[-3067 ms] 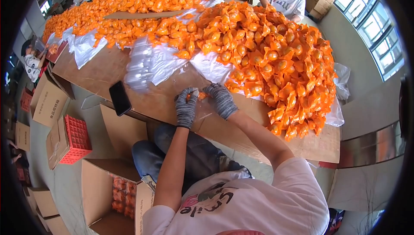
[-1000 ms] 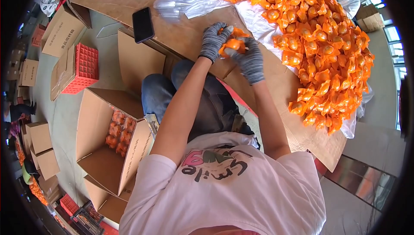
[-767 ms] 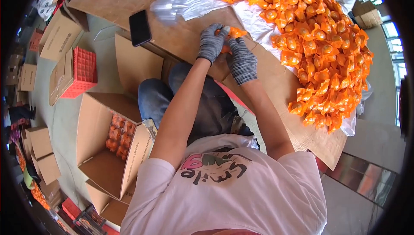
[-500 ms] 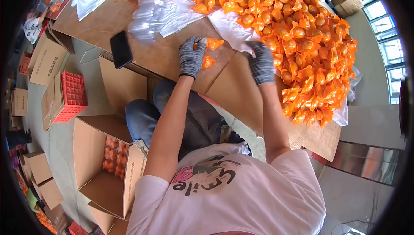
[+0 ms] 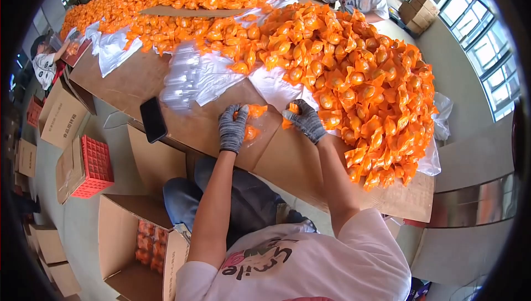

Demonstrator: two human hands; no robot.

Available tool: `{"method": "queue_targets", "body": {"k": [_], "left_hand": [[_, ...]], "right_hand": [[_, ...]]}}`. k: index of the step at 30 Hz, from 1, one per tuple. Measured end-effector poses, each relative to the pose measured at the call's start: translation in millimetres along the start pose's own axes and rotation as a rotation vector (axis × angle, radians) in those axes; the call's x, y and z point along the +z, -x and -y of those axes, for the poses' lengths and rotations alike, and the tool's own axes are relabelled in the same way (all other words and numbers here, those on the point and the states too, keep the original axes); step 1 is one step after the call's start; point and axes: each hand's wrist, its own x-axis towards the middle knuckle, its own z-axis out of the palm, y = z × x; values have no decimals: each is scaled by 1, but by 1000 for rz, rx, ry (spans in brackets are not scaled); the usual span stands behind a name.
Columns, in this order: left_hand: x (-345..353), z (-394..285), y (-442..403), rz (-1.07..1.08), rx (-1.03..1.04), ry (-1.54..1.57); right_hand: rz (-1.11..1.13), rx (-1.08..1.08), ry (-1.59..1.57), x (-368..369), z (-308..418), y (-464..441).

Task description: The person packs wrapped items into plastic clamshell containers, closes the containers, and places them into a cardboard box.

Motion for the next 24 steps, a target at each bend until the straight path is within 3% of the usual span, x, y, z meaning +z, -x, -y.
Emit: {"method": "queue_targets", "body": {"k": [3, 6, 7, 8, 10, 12, 14, 15, 17, 19, 21, 24], "left_hand": [[-1, -9, 2, -4, -26, -21], [-1, -2, 1, -20, 26, -75], [0, 1, -1, -15, 47, -86], [-1, 4, -2, -14, 26, -87], [-2, 1, -1, -15, 11, -80], [-1, -7, 0, -19, -3, -63], [-2, -16, 3, -37, 20, -128], [-1, -11, 3, -47, 25, -108], [2, 6, -4, -41, 18, -74], [-3, -10, 1, -17, -4, -123], [1, 13, -5, -30, 14, -107], [2, 5, -1, -61, 15, -120]], "right_hand": [[118, -56, -429, 17, 26, 35], [141, -107, -387, 42, 37, 56], [53, -356, -271, 59, 22, 51], [53, -357, -272, 67, 9, 45], [-185, -438, 387, 76, 19, 46], [-164, -415, 498, 72, 49, 57], [-152, -223, 708, 77, 68, 55], [-71, -148, 530, 72, 71, 45], [4, -56, 12, 66, 7, 10], [15, 6, 49, 63, 13, 7], [-192, -256, 497, 75, 24, 27], [-171, -276, 824, 85, 57, 54]]}}
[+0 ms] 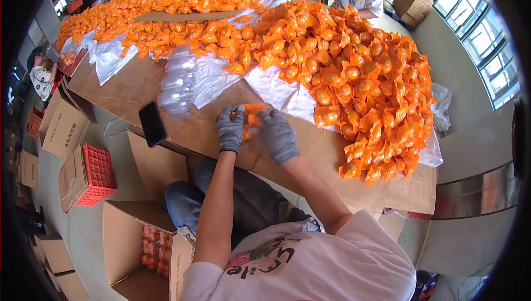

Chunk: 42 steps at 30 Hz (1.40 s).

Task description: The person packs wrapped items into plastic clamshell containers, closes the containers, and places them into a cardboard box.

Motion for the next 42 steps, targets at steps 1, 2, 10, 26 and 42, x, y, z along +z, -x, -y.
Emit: {"method": "queue_targets", "body": {"k": [1, 2, 10, 26, 42], "left_hand": [[-2, -7, 3, -3, -7, -8], [-3, -11, 4, -23, 38, -42], [2, -8, 1, -55, 82, 4], [10, -10, -1, -187, 137, -190], [-25, -12, 20, 146, 314, -112]], "right_hand": [[-17, 8, -91, 4, -6, -5], [-24, 36, -179, 10, -20, -13], [-76, -5, 65, 21, -14, -18], [-54, -136, -234, 11, -29, -3], [253, 152, -666, 2, -51, -21]]}}
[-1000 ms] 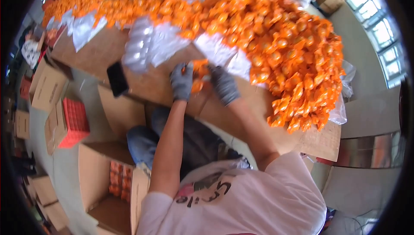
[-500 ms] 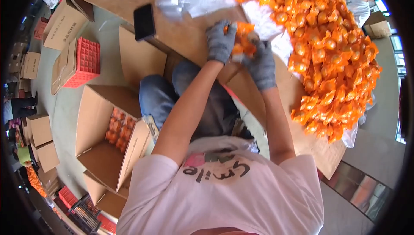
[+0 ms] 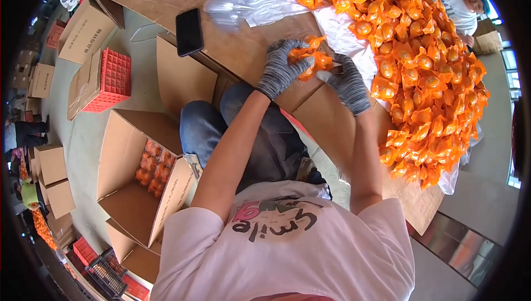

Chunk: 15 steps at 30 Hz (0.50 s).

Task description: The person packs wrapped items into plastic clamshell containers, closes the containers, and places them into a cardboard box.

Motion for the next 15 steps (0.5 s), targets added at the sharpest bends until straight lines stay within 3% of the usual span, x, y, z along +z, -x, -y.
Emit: {"method": "queue_targets", "body": {"k": [1, 3, 4, 5, 7, 9, 11, 12, 13, 15], "left_hand": [[-1, 1, -2, 23, 9, 4], [-2, -2, -5, 33, 16, -37], [0, -2, -6, 44, 28, -78], [1, -1, -10, 97, -10, -48], [4, -1, -10, 64, 36, -65], [5, 4, -14, 41, 56, -117], [24, 15, -11, -227, -218, 460], [28, 14, -17, -353, -469, 860], [32, 12, -19, -345, -472, 860], [37, 10, -22, -753, -503, 939]], "right_hand": [[95, -62, -39, -11, 4, -8], [-49, -406, 465, -20, 16, -16], [-26, -483, 349, -14, 19, -23], [111, -468, 212, -2, 3, -37], [37, -559, 476, 19, 0, -37], [-15, -585, 507, 28, -7, -38], [-89, -595, 525, 35, -6, -36], [-91, -592, 524, 36, -3, -36], [-89, -577, 520, 35, -1, -36], [-125, -601, 510, 36, 2, -32]]}}
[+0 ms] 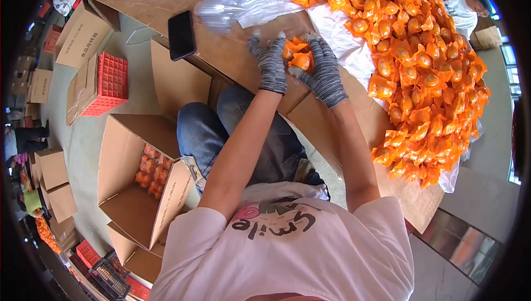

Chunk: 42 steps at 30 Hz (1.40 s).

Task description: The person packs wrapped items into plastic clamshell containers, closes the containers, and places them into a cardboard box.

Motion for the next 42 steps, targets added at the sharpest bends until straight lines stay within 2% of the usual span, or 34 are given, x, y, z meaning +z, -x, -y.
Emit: {"method": "queue_targets", "body": {"k": [1, 2, 4, 5, 6, 7, 8, 9, 11, 13, 15, 16, 18, 19, 20, 21, 23, 25, 26, 28, 29, 31, 32, 34, 35, 38, 41, 42], "left_hand": [[0, 0, 2, -35, 71, -170], [-6, -4, 3, -33, 69, -167], [-16, -5, -10, 261, 63, -231], [-20, -15, -20, 553, 40, -264], [-16, -18, -17, 533, 164, -420], [-15, -21, -20, 590, 180, -460], [-15, -24, -23, 647, 198, -499], [-19, -10, -32, 719, 318, -490], [-22, -25, -23, 811, 219, -610], [-18, -43, -13, 919, 258, -687], [-31, -43, -6, 1033, 543, -915], [-26, -41, -4, 1083, 423, -841], [0, -75, 17, 1020, 578, -1162], [-3, -67, 17, 975, 532, -1225], [-2, -62, 10, 986, 450, -1113], [-9, -57, 8, 963, 416, -1150], [-12, -49, -1, 924, 559, -1255], [-12, -48, -8, 942, 571, -1251], [-13, -47, -8, 970, 587, -1238], [-12, -49, -4, 990, 623, -1201], [-12, -49, -3, 992, 651, -1171], [-7, -52, 4, 1025, 699, -1189], [-6, -51, 8, 1005, 663, -1196], [8, -58, 21, 969, 559, -1271], [17, -61, 26, 981, 584, -1317], [21, -55, 24, 988, 627, -1430], [15, -56, 20, 1065, 622, -1416], [15, -57, 19, 1068, 621, -1417]], "right_hand": [[0, 4, 4, 1, -1, 2], [-10, -10, -3, 4, -3, 3], [-17, -29, -89, 6, -9, 2], [-46, -21, -148, 10, -14, 4], [-156, -87, -151, 15, -16, 5], [-14, 25, -69, 9, -14, 3], [-50, 32, -85, 6, -8, 1], [-51, 64, -39, 3, -3, 3], [11, 111, -8, 1, -2, 2], [-3, 113, 31, 8, -10, 3], [45, 130, 109, 13, -7, 10], [24, 80, 187, 21, -18, 14], [-70, -41, 220, 27, -27, 17], [106, 248, -711, 11, -5, 8], [-23, 679, -1585, -6, 17, 0], [44, 513, -1367, -17, 9, 8], [67, 203, -901, -38, -8, 25], [80, 348, -686, -39, -21, 32], [86, 352, -686, -33, -23, 36], [-104, 548, -880, -9, -28, 40], [-258, 532, -880, 8, -31, 41], [-333, 541, -775, 16, -28, 39], [-421, 515, -795, 21, -26, 39], [-430, 657, -769, 21, -26, 41], [-484, 668, -745, 22, -24, 43], [-478, 632, -750, 27, -48, 51], [3, 734, -979, -32, -41, 47], [-28, 791, -1277, -39, -42, 54]]}}
